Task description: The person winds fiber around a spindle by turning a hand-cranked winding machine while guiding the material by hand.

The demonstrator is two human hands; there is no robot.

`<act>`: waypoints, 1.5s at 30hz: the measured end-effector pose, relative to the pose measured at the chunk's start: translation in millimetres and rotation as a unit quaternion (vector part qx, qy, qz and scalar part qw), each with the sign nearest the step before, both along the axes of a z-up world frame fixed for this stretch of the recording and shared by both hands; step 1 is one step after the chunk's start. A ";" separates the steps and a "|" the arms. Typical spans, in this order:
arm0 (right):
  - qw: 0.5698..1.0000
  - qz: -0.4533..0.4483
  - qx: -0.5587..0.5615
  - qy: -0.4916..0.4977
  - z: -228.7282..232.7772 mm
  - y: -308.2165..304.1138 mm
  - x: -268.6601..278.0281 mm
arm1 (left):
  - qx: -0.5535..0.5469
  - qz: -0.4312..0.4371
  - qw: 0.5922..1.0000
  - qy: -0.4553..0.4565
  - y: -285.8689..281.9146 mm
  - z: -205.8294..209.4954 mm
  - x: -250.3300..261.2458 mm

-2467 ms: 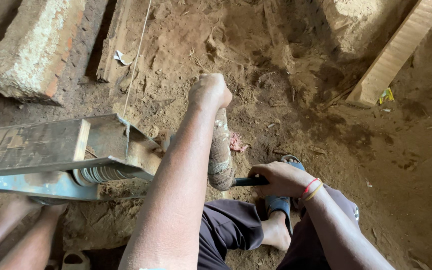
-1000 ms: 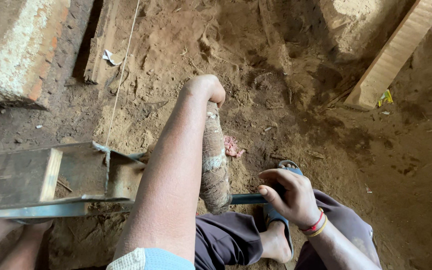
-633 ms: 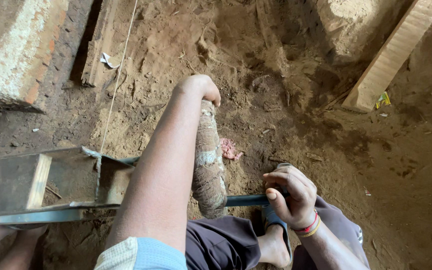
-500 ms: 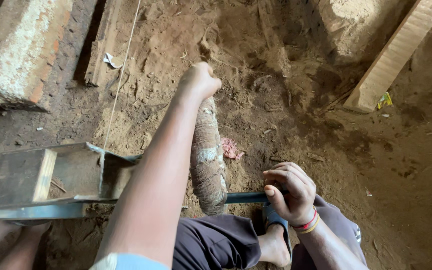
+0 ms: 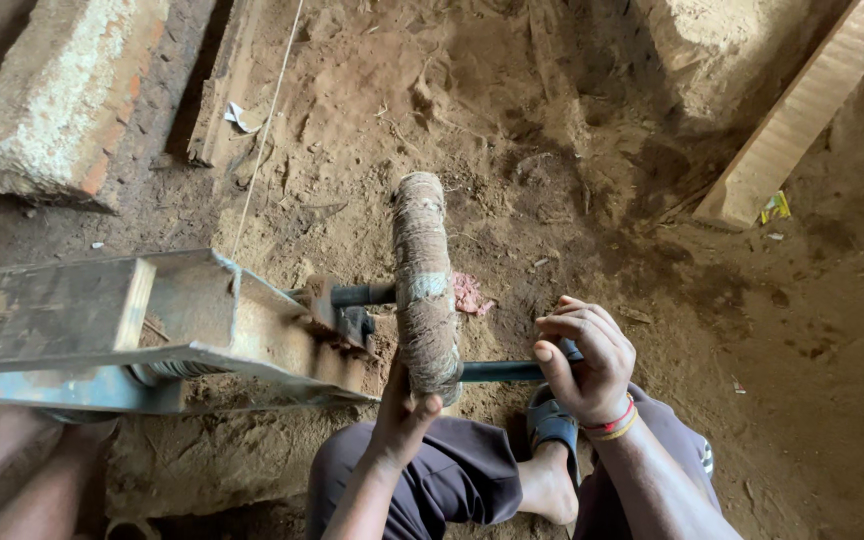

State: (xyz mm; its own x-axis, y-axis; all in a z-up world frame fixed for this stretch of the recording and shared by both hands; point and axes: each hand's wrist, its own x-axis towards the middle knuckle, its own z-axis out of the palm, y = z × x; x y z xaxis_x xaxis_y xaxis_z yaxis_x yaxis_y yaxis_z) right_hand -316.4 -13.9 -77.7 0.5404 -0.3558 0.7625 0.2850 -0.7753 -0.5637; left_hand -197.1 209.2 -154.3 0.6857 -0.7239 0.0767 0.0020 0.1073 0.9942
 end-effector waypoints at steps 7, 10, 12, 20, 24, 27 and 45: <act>1.000 -0.026 -0.006 -0.005 8.1 2.2 0.4 | -0.031 0.013 0.999 0.030 -6.3 -35.0 1.9; 0.999 -0.037 -0.001 -0.009 11.0 -0.2 3.2 | -0.019 0.033 0.999 0.021 -8.8 -32.1 1.8; 0.999 -0.049 -0.002 -0.014 15.7 -1.4 6.6 | -0.006 0.064 0.998 0.008 -11.3 -23.5 -1.6; 0.997 -0.081 0.008 -0.005 34.0 -3.4 18.5 | 0.008 0.062 0.997 0.047 -15.5 15.3 -2.6; 0.993 -0.107 0.039 0.013 37.5 -0.2 21.9 | 0.063 0.081 0.991 0.092 -16.7 18.6 -2.4; 0.993 -0.114 0.040 0.015 41.6 -2.5 25.6 | 0.103 0.082 0.987 0.089 -19.6 20.8 2.0; 0.974 -0.156 0.118 0.110 72.9 -28.5 65.8 | 0.088 0.064 0.990 0.093 -21.6 55.5 11.9</act>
State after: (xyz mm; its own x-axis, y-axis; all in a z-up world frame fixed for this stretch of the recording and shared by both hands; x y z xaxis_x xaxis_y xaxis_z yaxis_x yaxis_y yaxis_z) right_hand -250.6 -42.4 -4.8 0.5189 -0.6809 0.5169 -0.0930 -0.6461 -0.7576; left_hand -185.2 187.6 -98.8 0.7634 -0.6208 -0.1785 0.1842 -0.0556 0.9813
